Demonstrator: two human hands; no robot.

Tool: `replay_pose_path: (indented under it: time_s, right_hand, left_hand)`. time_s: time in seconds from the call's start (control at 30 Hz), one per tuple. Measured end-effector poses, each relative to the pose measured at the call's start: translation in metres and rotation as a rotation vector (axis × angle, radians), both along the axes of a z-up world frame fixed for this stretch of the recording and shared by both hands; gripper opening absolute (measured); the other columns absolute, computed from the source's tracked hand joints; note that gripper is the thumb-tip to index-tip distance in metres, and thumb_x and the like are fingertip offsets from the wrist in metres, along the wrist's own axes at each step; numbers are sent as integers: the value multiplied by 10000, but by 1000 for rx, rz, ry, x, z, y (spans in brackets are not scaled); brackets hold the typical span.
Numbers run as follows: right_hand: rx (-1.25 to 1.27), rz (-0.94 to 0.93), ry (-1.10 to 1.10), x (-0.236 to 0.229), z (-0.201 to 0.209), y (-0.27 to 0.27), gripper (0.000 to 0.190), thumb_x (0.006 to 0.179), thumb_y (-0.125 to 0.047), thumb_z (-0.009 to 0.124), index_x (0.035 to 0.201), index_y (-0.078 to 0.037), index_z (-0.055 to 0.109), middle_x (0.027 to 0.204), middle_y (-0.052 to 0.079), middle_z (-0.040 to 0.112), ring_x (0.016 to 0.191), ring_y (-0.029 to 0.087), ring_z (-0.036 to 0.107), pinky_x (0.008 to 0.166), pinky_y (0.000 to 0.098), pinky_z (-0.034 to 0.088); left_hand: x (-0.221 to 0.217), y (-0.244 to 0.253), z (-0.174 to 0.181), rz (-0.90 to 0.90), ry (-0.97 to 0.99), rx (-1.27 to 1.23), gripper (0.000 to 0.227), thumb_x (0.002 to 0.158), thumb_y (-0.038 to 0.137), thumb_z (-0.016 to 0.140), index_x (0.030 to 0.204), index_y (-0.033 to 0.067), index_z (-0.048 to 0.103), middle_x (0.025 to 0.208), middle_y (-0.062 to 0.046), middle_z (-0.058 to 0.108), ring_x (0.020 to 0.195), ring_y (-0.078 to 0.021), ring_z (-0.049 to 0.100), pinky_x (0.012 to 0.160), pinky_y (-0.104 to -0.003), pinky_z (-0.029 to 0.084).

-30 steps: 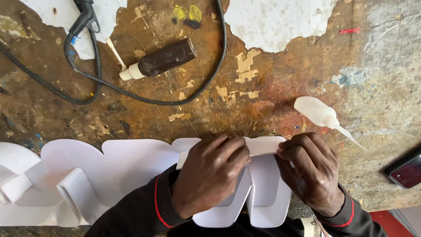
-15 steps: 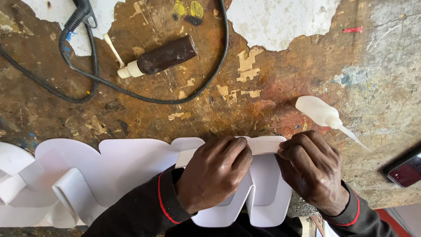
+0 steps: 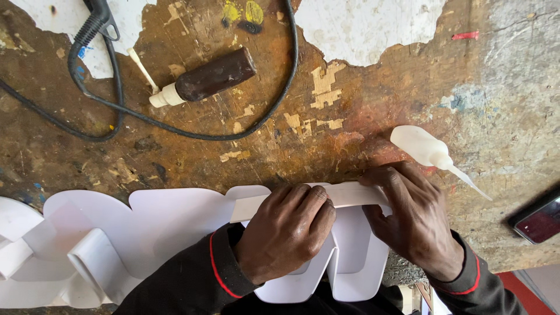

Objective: The person applies glue to a white plastic structure and attaches small plastic strips to it. They use a hot glue gun to secure the strips in place and then apply more glue to the main structure.

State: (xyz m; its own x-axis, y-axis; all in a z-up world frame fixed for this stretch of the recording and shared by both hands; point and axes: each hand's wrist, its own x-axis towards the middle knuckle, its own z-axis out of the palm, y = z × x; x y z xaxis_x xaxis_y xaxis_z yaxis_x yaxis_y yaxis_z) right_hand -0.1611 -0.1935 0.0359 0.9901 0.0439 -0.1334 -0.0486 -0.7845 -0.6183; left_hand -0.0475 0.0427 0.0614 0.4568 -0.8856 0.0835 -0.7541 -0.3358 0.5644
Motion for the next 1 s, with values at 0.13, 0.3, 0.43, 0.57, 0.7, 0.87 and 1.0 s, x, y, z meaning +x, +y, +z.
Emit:
replay_pose_path:
  time_s: [0.13,0.3,0.43,0.57,0.7,0.87,1.0]
  right_hand:
    - [76,-1,-9,5,1,-1,332,879,110,694,1163,-61,675,1092,127,764,954,340,716,778,430,542]
    - [190,91,-15,12,0,-6,276,938,97,615,1188,-4,675,1094,160,742,1011,379,710,866,447,569]
    - [181,130,-35,13,-1,-7,212,996,77,606,1177,-9,674,1053,141,714,955,367,681,815,438,540]
    - [220,166,-33,17,2,-7,205,1029,76,538,1176,-1,658,1076,138,716,1007,397,684,864,449,558]
    - [227,182,-41,20,2,-7,159,1061,43,558,1169,0,667,1049,134,716,951,386,665,826,448,546]
    - [64,148,-34,10,4,1,184,1026,23,653,1209,16,657,1041,168,691,931,404,634,800,489,516]
    - [-123,108,-9,8,16,11,124,1011,-41,699,1132,-63,686,1136,135,748,957,374,656,780,461,518]
  left_hand:
    - [0,1,-2,-1,-13,-28,236,1085,-59,507,911,60,614,935,-118,572,769,-290,499,715,-419,465]
    - [2,2,-6,-37,-31,-44,297,1097,-78,508,858,89,568,906,-113,544,762,-290,477,721,-429,457]
    - [2,3,-10,-66,-35,-28,275,1109,-46,533,876,95,563,889,-108,531,772,-291,495,715,-434,462]
    - [4,3,-11,-73,-100,-69,314,1111,-79,489,854,86,562,857,-95,487,734,-268,442,688,-413,434]
    - [2,4,-12,-69,-132,-74,314,1101,-85,487,852,91,564,852,-89,488,733,-260,439,681,-399,426]
    - [-1,3,-12,-51,-102,-49,288,1088,-71,510,861,95,567,866,-93,499,743,-273,456,685,-417,427]
    - [-6,0,-5,38,-82,-38,244,1072,-83,522,905,69,613,916,-96,556,774,-268,507,711,-397,473]
